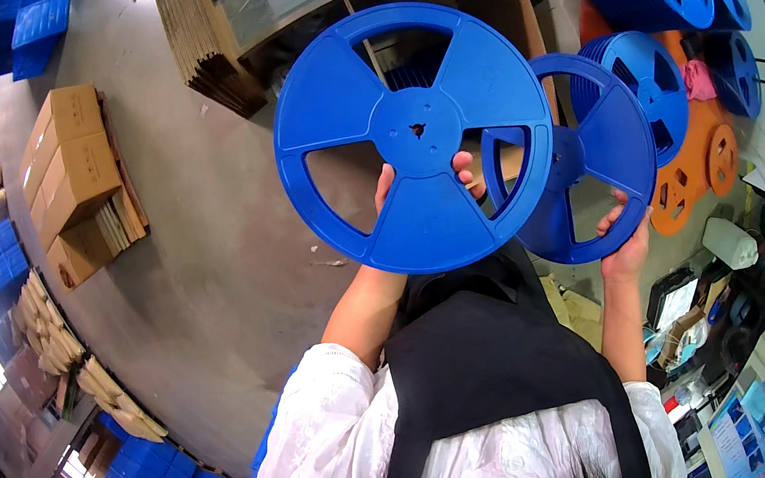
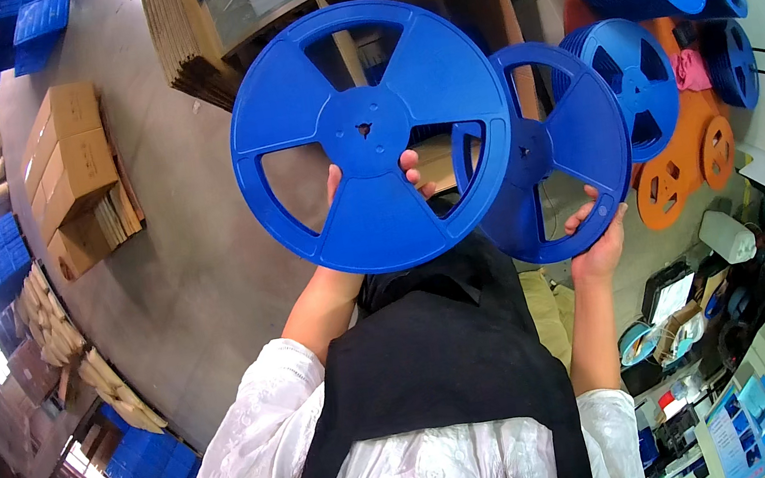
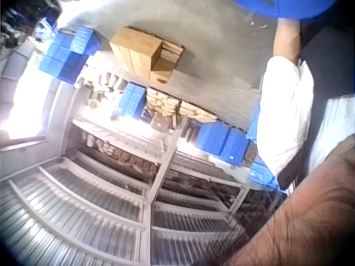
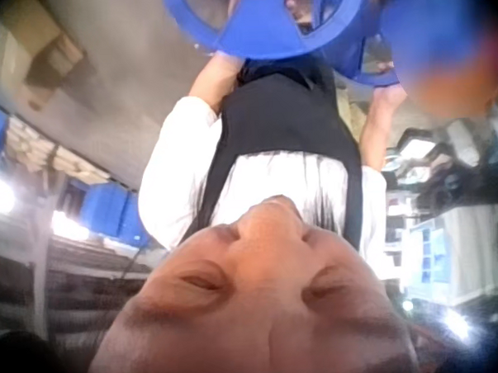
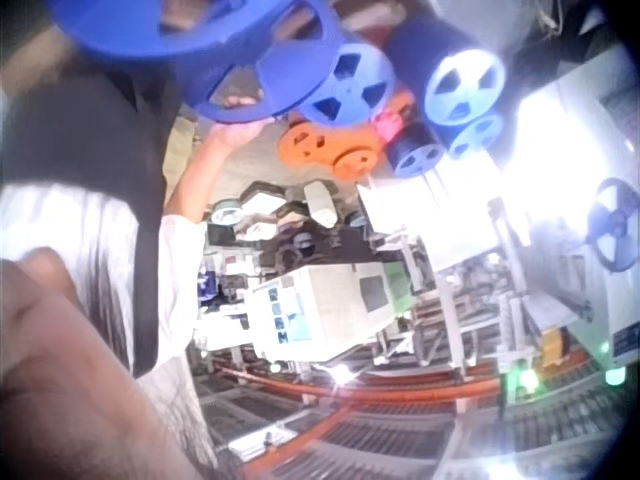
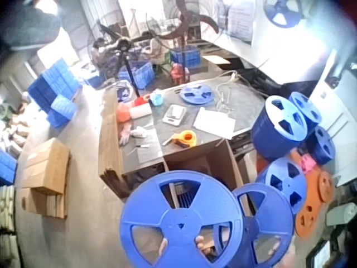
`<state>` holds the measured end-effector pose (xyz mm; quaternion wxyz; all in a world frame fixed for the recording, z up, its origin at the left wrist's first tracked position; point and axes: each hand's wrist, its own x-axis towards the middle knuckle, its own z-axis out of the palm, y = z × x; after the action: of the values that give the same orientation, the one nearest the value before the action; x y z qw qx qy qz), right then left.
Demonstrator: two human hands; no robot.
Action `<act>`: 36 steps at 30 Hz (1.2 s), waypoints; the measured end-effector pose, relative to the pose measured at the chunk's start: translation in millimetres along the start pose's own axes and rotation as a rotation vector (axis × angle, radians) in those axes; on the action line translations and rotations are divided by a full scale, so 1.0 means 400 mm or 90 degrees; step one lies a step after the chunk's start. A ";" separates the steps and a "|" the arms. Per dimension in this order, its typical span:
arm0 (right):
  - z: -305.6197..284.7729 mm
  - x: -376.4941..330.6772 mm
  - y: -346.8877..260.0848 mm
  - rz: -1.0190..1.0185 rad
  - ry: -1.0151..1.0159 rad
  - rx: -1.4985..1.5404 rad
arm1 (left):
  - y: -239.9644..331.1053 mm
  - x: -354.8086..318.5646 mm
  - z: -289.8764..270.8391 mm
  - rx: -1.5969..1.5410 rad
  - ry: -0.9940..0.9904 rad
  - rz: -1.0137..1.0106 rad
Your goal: The person picks up blue plastic spools from a cardboard box and stacks them on a table. They handle the spools one by one, aligning them into a vertical pile. The task involves repetitive lifting and placing of the plastic components.
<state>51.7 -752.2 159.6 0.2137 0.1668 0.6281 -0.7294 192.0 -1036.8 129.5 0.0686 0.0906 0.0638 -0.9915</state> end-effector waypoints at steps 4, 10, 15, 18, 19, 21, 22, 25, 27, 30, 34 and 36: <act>-0.026 0.011 0.001 -0.005 -0.050 0.076 | -0.002 -0.011 -0.019 0.035 -0.019 -0.014; -0.029 0.027 0.017 0.011 -0.069 0.163 | 0.004 -0.026 0.006 0.098 -0.003 -0.040; -0.035 0.035 0.003 0.033 -0.029 0.206 | -0.001 -0.033 0.021 0.106 0.056 -0.065; -0.024 0.038 0.008 0.060 -0.025 0.252 | 0.026 -0.073 0.030 0.144 0.078 -0.008; -0.015 0.040 0.006 0.072 -0.051 0.272 | 0.032 -0.073 0.019 0.087 0.033 0.066; -0.001 0.040 0.006 0.067 -0.073 0.289 | 0.081 -0.095 0.020 0.126 0.006 0.087; -0.006 0.044 0.003 0.072 -0.069 0.285 | 0.096 -0.091 0.038 0.107 -0.024 0.123; 0.019 0.035 -0.017 0.065 -0.082 0.323 | 0.160 -0.115 0.024 0.130 -0.043 0.227; 0.024 0.032 -0.011 0.076 -0.112 0.365 | 0.187 -0.130 0.020 0.178 -0.017 0.283; 0.037 0.032 -0.020 0.116 -0.089 0.403 | 0.189 -0.135 0.047 0.250 0.050 0.292; 0.100 0.004 -0.067 0.118 -0.060 0.354 | 0.163 -0.121 0.037 0.354 0.216 0.196; 0.162 -0.016 -0.089 0.082 -0.121 0.273 | 0.132 -0.068 -0.005 0.585 0.297 0.236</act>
<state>40.1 -811.2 203.1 0.2775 0.1784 0.4243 -0.8433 226.6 -1085.0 126.7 0.1794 0.3385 -0.3793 -0.8422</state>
